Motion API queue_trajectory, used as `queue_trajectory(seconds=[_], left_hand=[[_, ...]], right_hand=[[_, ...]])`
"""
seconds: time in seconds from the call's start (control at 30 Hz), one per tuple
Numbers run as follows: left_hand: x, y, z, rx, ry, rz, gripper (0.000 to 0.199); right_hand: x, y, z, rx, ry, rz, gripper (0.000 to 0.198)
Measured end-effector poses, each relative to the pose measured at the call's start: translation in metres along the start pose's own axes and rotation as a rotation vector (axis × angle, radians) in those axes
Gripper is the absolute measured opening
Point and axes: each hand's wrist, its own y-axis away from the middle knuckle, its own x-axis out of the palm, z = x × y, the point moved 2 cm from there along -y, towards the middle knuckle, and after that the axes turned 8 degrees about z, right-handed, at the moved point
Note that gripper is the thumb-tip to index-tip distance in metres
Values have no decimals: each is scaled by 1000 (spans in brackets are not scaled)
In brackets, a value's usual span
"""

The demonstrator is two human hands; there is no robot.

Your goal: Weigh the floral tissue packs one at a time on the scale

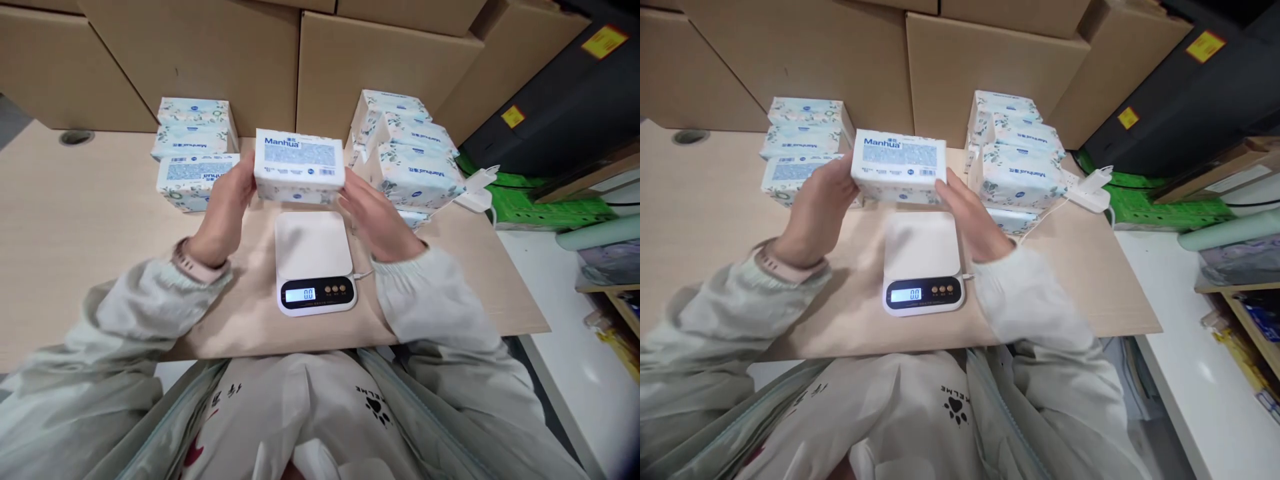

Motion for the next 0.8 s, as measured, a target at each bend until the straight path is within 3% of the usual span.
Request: queue_trajectory(seconds=[0.1, 0.23, 0.3, 0.37, 0.5, 0.6, 0.8], left_hand=[[14, 54, -25, -103, 0, 96, 46], [25, 96, -16, -250, 15, 67, 50], [24, 103, -3, -240, 21, 59, 49], [20, 105, 8, -161, -7, 23, 47], [3, 105, 23, 90, -146, -148, 49], [-5, 106, 31, 146, -181, -231, 46], [-1, 108, 29, 83, -186, -278, 36]], right_hand=[[2, 73, 20, -9, -28, -37, 50], [-2, 119, -1, 115, 34, -179, 56], [0, 123, -18, 125, 67, -215, 57], [3, 122, -33, 39, 120, -333, 51], [2, 122, -57, -257, 316, -780, 43], [-2, 123, -69, -282, 373, -999, 52], [-7, 124, -71, -250, 340, -1129, 52]])
